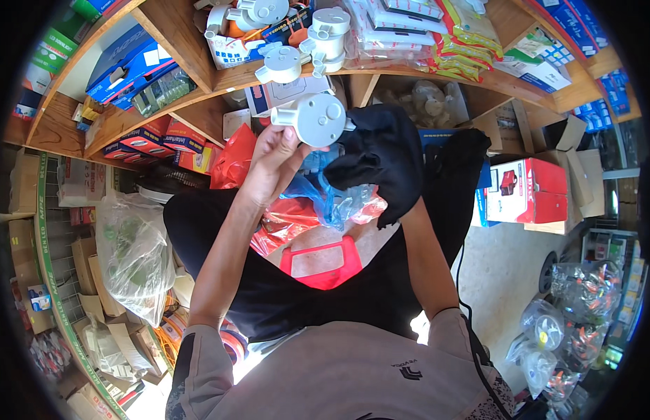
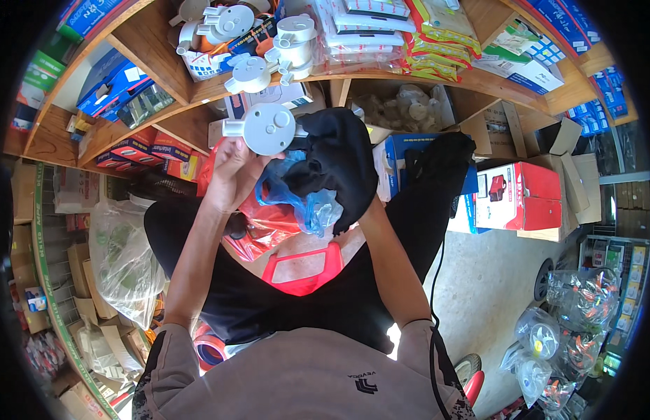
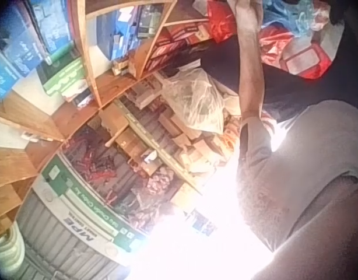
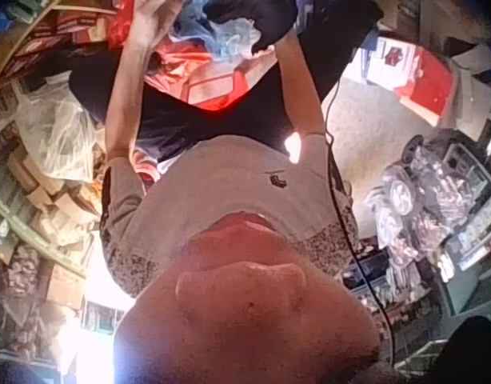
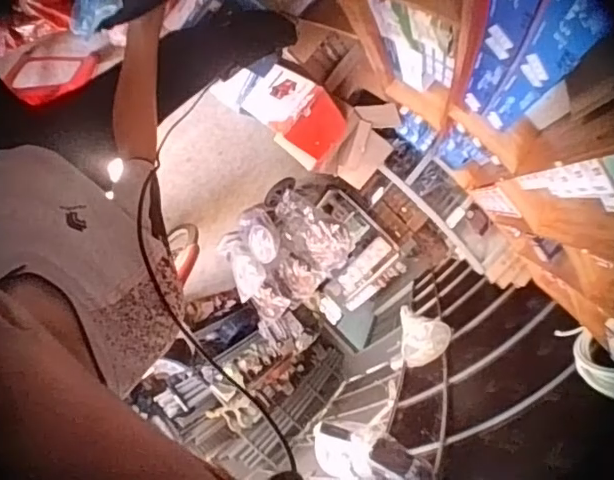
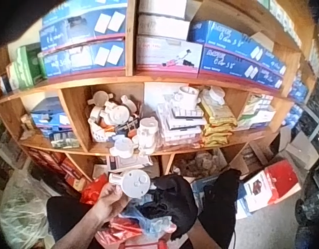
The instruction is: Inspecting and cleaning an electrical mounting base with a cloth in a storage room.
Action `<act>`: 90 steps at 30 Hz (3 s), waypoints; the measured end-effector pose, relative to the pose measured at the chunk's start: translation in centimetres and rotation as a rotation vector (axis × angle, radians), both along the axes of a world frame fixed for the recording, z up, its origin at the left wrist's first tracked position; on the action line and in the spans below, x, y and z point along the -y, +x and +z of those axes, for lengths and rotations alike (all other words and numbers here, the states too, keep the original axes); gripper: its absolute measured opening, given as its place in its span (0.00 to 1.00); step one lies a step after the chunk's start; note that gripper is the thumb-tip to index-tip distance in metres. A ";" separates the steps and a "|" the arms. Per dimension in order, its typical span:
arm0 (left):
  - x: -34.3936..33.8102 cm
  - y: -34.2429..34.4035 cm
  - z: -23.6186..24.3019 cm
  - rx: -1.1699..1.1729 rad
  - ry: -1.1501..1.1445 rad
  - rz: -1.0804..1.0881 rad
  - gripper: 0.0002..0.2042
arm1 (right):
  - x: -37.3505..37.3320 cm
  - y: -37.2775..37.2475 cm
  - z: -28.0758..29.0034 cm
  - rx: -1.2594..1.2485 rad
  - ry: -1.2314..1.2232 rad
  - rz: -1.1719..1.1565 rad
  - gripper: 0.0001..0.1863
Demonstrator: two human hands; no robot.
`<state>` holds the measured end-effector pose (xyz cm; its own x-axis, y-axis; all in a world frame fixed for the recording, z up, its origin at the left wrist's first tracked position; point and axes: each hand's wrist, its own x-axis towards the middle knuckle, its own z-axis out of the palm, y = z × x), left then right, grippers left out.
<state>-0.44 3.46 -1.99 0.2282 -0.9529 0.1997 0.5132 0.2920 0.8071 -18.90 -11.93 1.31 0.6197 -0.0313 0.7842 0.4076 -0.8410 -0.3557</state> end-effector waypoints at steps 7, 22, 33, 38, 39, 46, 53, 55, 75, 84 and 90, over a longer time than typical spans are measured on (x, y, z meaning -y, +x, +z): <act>0.1 1.3 2.6 -0.368 0.222 0.288 0.22 | -1.2 2.4 -1.0 0.152 -0.001 -0.094 0.21; -0.3 -0.1 4.3 0.239 -0.013 0.480 0.08 | -2.7 2.0 1.1 -0.285 0.712 0.272 0.15; 0.7 1.5 3.7 0.084 0.401 0.613 0.23 | -2.2 2.7 0.4 -0.528 0.134 -0.257 0.16; 0.0 1.0 3.4 0.176 0.057 0.294 0.29 | -2.4 1.9 -0.8 -0.204 -0.134 -0.262 0.24; -0.4 1.2 3.8 0.152 0.007 0.224 0.30 | -3.0 1.8 -0.8 -0.269 0.339 -0.188 0.22; 0.1 2.2 4.0 -0.015 -0.132 0.077 0.41 | -4.3 3.2 1.1 -0.417 0.746 -0.319 0.16; 0.5 2.6 2.7 0.004 0.234 0.157 0.31 | -4.2 1.7 2.2 -0.390 0.665 -0.232 0.12; 0.4 2.6 2.4 0.130 0.206 0.172 0.29 | -4.0 1.5 2.1 -0.451 0.761 -0.176 0.11; -0.2 3.4 4.3 -0.095 -0.005 0.221 0.32 | -3.1 2.5 1.0 -0.046 0.247 -0.215 0.14; -0.2 0.8 2.9 0.141 0.014 0.255 0.27 | -6.1 1.9 -0.9 -0.084 0.345 -0.208 0.27; -0.5 1.0 2.3 0.215 0.021 0.300 0.34 | -7.7 4.4 1.2 -0.358 0.333 -0.170 0.25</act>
